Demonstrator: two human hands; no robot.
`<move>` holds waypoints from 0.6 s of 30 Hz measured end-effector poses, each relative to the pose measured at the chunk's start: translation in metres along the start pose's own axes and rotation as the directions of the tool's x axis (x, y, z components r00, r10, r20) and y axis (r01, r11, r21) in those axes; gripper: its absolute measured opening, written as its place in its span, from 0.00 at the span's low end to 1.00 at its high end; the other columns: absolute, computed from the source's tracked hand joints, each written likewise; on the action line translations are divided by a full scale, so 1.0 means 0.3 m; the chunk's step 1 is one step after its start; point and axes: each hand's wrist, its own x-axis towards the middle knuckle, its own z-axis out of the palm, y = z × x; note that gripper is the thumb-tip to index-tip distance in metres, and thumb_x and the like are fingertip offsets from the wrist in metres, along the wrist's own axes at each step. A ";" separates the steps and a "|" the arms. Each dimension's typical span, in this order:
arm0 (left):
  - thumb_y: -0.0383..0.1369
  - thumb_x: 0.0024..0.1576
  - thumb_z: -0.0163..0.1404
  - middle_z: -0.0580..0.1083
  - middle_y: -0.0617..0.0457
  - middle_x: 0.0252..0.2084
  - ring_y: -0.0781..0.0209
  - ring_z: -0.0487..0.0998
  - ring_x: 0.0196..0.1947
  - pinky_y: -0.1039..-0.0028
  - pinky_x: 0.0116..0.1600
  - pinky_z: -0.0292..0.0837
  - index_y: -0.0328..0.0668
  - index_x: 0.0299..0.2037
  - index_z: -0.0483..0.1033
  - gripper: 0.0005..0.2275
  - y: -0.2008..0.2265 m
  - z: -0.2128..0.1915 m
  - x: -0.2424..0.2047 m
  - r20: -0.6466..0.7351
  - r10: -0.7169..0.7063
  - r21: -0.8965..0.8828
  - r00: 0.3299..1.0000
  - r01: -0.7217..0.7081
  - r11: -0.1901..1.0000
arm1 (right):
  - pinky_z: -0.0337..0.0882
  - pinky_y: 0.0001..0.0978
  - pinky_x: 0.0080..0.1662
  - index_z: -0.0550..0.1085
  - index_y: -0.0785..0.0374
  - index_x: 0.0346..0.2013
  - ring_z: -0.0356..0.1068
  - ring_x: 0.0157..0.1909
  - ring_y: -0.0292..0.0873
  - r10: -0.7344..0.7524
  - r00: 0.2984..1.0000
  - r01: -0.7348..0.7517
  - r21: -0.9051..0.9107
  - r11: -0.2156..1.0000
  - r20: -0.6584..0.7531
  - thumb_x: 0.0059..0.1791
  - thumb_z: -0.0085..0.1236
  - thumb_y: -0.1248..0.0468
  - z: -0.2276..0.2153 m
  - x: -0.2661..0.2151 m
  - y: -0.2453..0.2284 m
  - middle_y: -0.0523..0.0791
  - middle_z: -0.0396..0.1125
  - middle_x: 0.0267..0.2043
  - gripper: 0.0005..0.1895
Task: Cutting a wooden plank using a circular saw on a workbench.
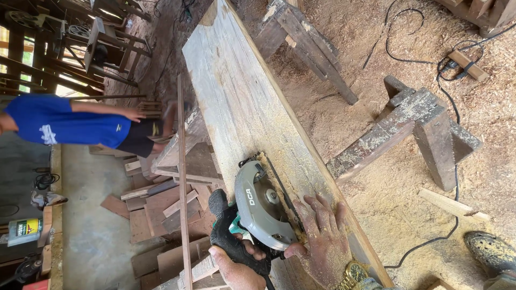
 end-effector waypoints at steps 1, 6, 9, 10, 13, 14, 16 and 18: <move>0.60 0.70 0.21 0.61 0.52 0.13 0.60 0.58 0.07 0.71 0.15 0.55 0.39 0.39 0.70 0.33 -0.003 0.000 0.005 0.001 -0.011 -0.013 1.000 0.011 1.000 | 0.39 0.67 0.70 0.64 0.53 0.68 0.51 0.74 0.59 -0.001 1.000 0.001 0.002 1.000 0.007 0.29 0.65 0.32 0.007 0.001 0.007 0.48 0.59 0.68 0.57; 0.57 0.70 0.20 0.61 0.51 0.14 0.60 0.57 0.08 0.71 0.14 0.54 0.38 0.38 0.70 0.32 0.035 0.065 -0.021 -0.032 0.027 0.048 0.999 -0.025 0.999 | 0.40 0.66 0.72 0.64 0.49 0.67 0.53 0.73 0.55 0.023 0.999 -0.025 -0.055 0.998 -0.041 0.27 0.60 0.30 0.009 0.008 -0.011 0.44 0.60 0.68 0.58; 0.58 0.70 0.21 0.61 0.52 0.14 0.61 0.57 0.08 0.71 0.14 0.54 0.38 0.39 0.70 0.32 0.024 0.053 -0.010 -0.028 0.029 0.037 0.999 -0.028 0.999 | 0.43 0.66 0.71 0.65 0.49 0.67 0.54 0.73 0.55 0.018 0.998 -0.021 -0.053 0.998 -0.064 0.27 0.59 0.29 0.018 0.008 -0.006 0.44 0.60 0.67 0.57; 0.58 0.70 0.21 0.61 0.53 0.15 0.62 0.57 0.08 0.72 0.14 0.53 0.40 0.41 0.70 0.31 0.019 0.046 -0.004 0.005 0.025 -0.002 1.000 -0.025 1.000 | 0.43 0.67 0.72 0.64 0.49 0.67 0.54 0.73 0.56 0.009 0.997 -0.012 -0.036 0.999 -0.080 0.28 0.61 0.30 0.022 0.008 -0.003 0.46 0.60 0.67 0.57; 0.62 0.70 0.22 0.60 0.53 0.14 0.60 0.56 0.09 0.71 0.16 0.52 0.43 0.37 0.70 0.32 0.000 0.017 0.025 -0.037 -0.073 -0.055 0.997 0.070 0.996 | 0.42 0.63 0.73 0.67 0.49 0.65 0.55 0.73 0.53 0.046 0.993 -0.049 -0.021 0.999 -0.105 0.30 0.52 0.28 0.001 0.017 -0.033 0.44 0.62 0.67 0.53; 0.62 0.70 0.22 0.60 0.53 0.14 0.60 0.56 0.09 0.71 0.16 0.52 0.43 0.37 0.70 0.32 0.008 0.033 0.012 -0.038 -0.072 -0.055 0.997 0.070 0.996 | 0.42 0.63 0.73 0.67 0.49 0.65 0.55 0.73 0.53 0.046 0.993 -0.048 -0.020 0.999 -0.105 0.30 0.52 0.28 -0.005 0.022 -0.042 0.44 0.62 0.67 0.53; 0.59 0.70 0.24 0.60 0.52 0.15 0.60 0.58 0.10 0.72 0.15 0.52 0.40 0.39 0.71 0.31 0.025 0.064 -0.013 -0.063 0.002 -0.009 0.998 -0.003 1.000 | 0.46 0.59 0.71 0.70 0.49 0.62 0.57 0.71 0.51 0.089 0.986 -0.088 0.013 0.996 -0.139 0.32 0.43 0.27 -0.017 0.031 -0.062 0.44 0.63 0.65 0.50; 0.58 0.70 0.23 0.61 0.51 0.15 0.60 0.58 0.09 0.71 0.15 0.53 0.38 0.39 0.71 0.31 0.020 0.045 -0.002 -0.061 0.018 0.028 0.998 -0.017 0.999 | 0.44 0.61 0.72 0.68 0.49 0.64 0.55 0.73 0.52 0.107 0.988 -0.108 -0.001 0.994 -0.107 0.31 0.42 0.25 0.010 0.016 -0.038 0.45 0.61 0.67 0.53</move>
